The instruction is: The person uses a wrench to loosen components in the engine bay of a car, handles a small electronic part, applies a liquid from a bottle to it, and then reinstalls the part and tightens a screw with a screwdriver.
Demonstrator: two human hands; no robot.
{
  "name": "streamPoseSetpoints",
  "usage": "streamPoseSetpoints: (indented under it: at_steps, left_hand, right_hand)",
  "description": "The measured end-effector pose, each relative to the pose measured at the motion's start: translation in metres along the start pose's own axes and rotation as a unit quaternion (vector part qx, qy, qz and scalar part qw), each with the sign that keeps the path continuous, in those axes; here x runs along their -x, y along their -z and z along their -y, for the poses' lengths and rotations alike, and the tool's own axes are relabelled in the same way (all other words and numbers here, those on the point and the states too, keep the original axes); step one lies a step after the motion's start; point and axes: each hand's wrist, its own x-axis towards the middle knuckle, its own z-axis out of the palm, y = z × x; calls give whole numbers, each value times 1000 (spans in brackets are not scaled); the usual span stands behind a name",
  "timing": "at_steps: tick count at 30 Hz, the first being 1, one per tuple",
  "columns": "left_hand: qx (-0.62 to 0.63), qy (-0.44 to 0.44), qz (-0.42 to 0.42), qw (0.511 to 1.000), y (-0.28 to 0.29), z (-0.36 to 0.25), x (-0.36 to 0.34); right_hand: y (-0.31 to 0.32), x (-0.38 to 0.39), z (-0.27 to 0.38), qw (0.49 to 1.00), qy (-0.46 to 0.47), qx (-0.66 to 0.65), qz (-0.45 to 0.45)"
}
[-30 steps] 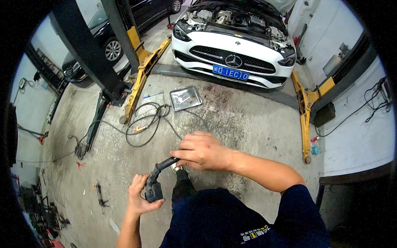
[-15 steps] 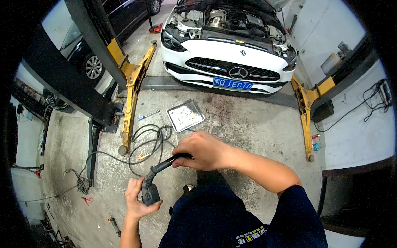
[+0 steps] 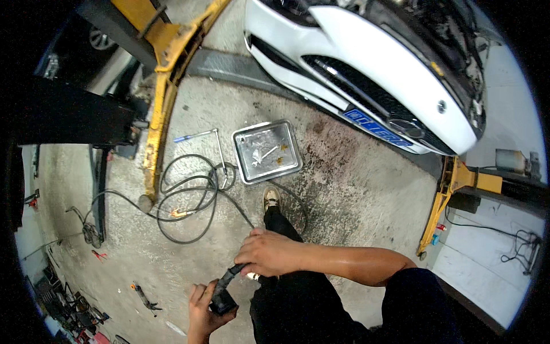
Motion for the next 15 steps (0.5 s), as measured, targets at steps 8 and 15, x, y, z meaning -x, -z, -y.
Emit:
streamPoseSetpoints:
  at_steps: [8, 15]
  left_hand:
    - [338, 336, -23, 879, -103, 116, -119]
    - [450, 374, -64, 809, -204, 142, -180]
  right_hand:
    - [-66, -27, -454, 897, -400, 13, -189]
    - [-135, -115, -623, 857, -459, 145, -184]
